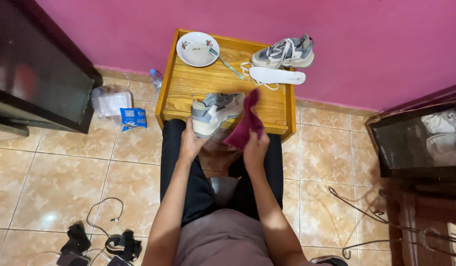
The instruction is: The person is cleaning a grey and white sneaker by wiping it thoroughly with a purple cloth.
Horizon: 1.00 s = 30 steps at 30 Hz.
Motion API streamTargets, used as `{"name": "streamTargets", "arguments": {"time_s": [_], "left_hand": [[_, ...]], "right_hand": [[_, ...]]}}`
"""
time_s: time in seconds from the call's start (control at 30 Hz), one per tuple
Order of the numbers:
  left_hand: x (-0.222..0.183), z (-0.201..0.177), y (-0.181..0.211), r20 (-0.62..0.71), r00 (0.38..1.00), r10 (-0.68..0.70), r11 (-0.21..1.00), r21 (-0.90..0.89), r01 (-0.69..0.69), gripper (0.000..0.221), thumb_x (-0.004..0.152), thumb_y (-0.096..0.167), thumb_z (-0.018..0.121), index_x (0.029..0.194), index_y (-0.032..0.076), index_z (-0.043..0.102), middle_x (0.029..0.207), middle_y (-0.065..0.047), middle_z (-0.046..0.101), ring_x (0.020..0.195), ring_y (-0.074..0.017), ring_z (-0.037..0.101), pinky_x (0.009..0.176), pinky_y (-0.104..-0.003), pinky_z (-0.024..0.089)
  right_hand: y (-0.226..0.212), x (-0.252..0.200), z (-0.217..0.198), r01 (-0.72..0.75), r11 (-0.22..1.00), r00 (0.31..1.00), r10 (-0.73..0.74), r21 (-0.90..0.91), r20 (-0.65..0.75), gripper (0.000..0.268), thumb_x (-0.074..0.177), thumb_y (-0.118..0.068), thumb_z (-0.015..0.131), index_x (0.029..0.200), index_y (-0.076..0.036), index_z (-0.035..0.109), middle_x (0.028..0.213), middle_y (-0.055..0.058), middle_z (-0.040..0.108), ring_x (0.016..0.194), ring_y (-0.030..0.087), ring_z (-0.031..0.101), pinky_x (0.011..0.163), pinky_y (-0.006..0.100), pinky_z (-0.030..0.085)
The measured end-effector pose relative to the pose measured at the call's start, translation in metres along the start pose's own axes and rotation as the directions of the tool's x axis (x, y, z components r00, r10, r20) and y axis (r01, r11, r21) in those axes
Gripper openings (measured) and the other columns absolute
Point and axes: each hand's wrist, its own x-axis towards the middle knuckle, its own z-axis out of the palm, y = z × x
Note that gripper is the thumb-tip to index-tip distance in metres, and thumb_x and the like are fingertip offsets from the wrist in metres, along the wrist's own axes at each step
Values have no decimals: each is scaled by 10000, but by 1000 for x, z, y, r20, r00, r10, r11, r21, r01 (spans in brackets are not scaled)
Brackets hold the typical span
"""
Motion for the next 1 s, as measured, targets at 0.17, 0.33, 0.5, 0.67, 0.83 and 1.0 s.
{"name": "streamTargets", "arguments": {"time_s": [0.17, 0.33, 0.5, 0.67, 0.83, 1.0], "left_hand": [[5, 9, -28, -6, 999, 46, 997, 67, -45, 923, 762, 234, 838, 1528, 96, 342, 1360, -348, 561, 1291, -542, 512, 1083, -631, 446], [16, 14, -69, -70, 996, 49, 996, 84, -43, 875, 793, 195, 795, 1509, 25, 321, 1315, -386, 574, 1259, -557, 530, 1065, -650, 446], [12, 9, -26, -62, 996, -56, 996, -73, 52, 745, 889, 167, 621, 1561, 162, 299, 1305, -232, 652, 1270, -415, 588, 1044, -539, 494], [7, 2, -26, -14, 987, -158, 982, -110, 155, 783, 835, 295, 681, 1544, 218, 357, 1377, -254, 596, 1317, -434, 532, 1132, -529, 414], [5, 0, -16, -79, 997, -11, 998, -59, 7, 850, 703, 262, 895, 1410, 157, 434, 1324, -309, 610, 1273, -507, 543, 1074, -598, 466], [6, -1, -3, -83, 995, -52, 974, -225, 32, 773, 741, 246, 884, 1344, 106, 422, 1471, -253, 519, 1409, -457, 419, 1182, -610, 344]], "right_hand": [[-38, -29, 63, 407, 889, 890, -334, -208, 311, 666, 873, 120, 447, 1528, 3, 418, 1532, 300, 406, 1411, 434, 376, 1178, 496, 329], [-59, -75, 80, 456, 849, 816, -279, -267, 506, 709, 870, 158, 522, 1553, 49, 365, 1612, 275, 316, 1508, 406, 246, 1222, 475, 247], [10, -66, 63, -361, 933, 807, 320, -15, 496, 196, 890, -250, 697, 1045, -168, 786, 946, -26, 743, 907, 137, 683, 866, 337, 532], [-9, -4, 18, -584, 708, 812, 512, 398, 281, 252, 750, -93, 736, 999, -98, 698, 927, 109, 726, 836, 284, 713, 760, 435, 555], [-28, 60, -15, -402, 783, 880, 474, 474, -37, 365, 773, -142, 747, 1116, -88, 633, 942, 108, 687, 817, 247, 683, 719, 399, 542], [22, 149, 31, -33, 997, 990, 43, -69, 135, 352, 937, -194, 605, 1218, -7, 707, 1168, 217, 687, 1132, 293, 607, 1021, 447, 421]]}}
